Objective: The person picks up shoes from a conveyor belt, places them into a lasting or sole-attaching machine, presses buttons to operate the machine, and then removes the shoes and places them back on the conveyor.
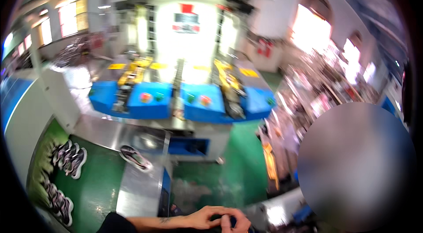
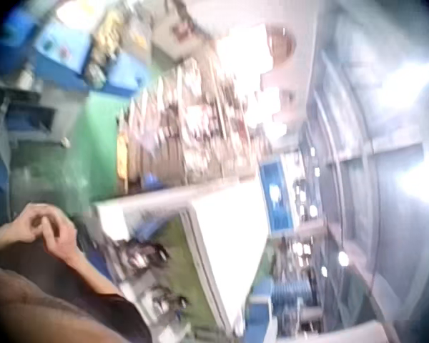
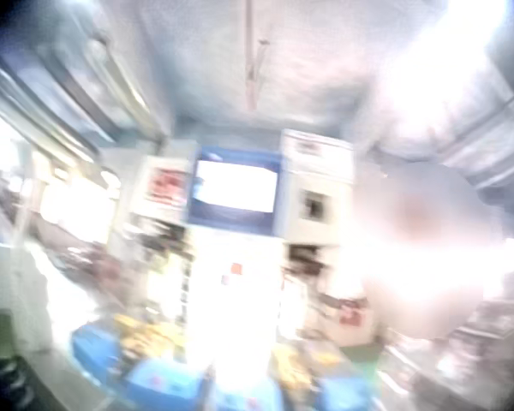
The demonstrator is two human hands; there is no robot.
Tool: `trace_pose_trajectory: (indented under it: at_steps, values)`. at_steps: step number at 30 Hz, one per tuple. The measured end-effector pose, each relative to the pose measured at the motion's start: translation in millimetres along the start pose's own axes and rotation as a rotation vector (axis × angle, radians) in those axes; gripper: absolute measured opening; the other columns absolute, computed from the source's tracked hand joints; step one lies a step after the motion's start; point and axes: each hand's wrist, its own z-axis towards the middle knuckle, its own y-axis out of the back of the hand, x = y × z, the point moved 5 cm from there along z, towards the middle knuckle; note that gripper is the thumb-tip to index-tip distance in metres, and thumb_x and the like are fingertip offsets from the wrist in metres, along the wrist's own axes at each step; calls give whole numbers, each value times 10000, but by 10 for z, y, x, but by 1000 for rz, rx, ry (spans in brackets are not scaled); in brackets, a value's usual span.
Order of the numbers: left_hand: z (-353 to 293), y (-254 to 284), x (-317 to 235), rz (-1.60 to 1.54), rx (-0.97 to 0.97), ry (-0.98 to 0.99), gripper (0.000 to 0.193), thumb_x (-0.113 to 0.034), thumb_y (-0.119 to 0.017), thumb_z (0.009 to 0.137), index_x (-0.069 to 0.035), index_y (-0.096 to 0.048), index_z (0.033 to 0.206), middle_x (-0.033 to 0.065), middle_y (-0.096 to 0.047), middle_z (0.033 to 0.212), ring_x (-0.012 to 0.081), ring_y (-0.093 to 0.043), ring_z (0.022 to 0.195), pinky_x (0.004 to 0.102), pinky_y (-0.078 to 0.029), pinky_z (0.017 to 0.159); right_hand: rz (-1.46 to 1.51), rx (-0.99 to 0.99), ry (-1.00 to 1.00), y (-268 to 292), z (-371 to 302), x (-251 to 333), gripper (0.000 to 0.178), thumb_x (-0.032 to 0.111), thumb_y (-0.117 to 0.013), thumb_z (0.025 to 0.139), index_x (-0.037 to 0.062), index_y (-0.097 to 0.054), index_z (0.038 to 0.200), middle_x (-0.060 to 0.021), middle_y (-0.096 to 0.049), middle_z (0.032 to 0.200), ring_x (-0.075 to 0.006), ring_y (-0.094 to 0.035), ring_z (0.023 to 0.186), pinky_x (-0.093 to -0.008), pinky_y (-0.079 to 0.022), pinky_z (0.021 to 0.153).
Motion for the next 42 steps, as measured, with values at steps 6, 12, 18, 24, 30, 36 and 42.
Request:
trace_pose_trajectory:
  at_steps: [6,12,18,24,30,36,42]
  values:
    - [-3195,1804,614,512,-1245,679,226,-162,-577,794,-35,-622,975,160,-632,948,310,-612,898,377,-480,804,246,752,-234,-2033,380,544,304,129,-593,869,4,-539,1141,-139,-661,986,-160,-632,891,-293,-492,767]
    - [-6321,1451,409,1418,-2147,1237,245,-73,-561,749,4,-520,978,183,-522,1065,366,-502,1002,479,-376,914,92,1513,240,-5062,421,1040,430,136,-648,839,-50,-459,1178,-140,-648,1005,-188,-623,959,-269,-504,791]
    - [-6721,565,287,1185,-2301,1690,292,-72,-581,727,-14,-514,1005,152,-475,1134,348,-444,1110,477,-333,963,189,1870,1251,-7011,-1532,3043,766,356,-699,757,-62,-347,1293,-257,-496,1216,-382,-504,1120,-411,-450,911]
    - [-6994,1039,143,1130,-2224,1391,321,-63,-611,687,-21,-521,993,131,-499,1119,331,-483,1088,456,-360,940,-91,1672,1503,-7930,-2997,3562,549,309,-758,646,-21,-468,975,-222,-621,866,-363,-628,793,-435,-514,693]
    - [-7542,716,179,1262,-2345,1529,349,-55,-595,699,5,-525,1036,157,-495,1150,354,-460,1107,463,-354,967,-98,2091,1247,-7140,-2896,2422,506,497,-623,751,-7,-599,785,-157,-607,648,-316,-607,598,-399,-505,567]
    - [-6977,1139,-300,854,-2507,1205,353,-106,-640,729,3,-521,1043,167,-541,1065,338,-524,1011,397,-425,914,329,1702,752,-4625,-480,1520,209,225,-643,822,133,-678,1006,-86,-680,853,-187,-634,687,-328,-497,634]
    - [-4955,2116,-979,-316,-1617,19,822,-416,-644,796,-60,-231,1411,96,-432,1331,217,-427,1208,367,-360,989,388,1256,-643,-3786,25,1526,289,289,-744,755,19,-665,692,12,-569,575,-64,-459,458,-250,-341,403]
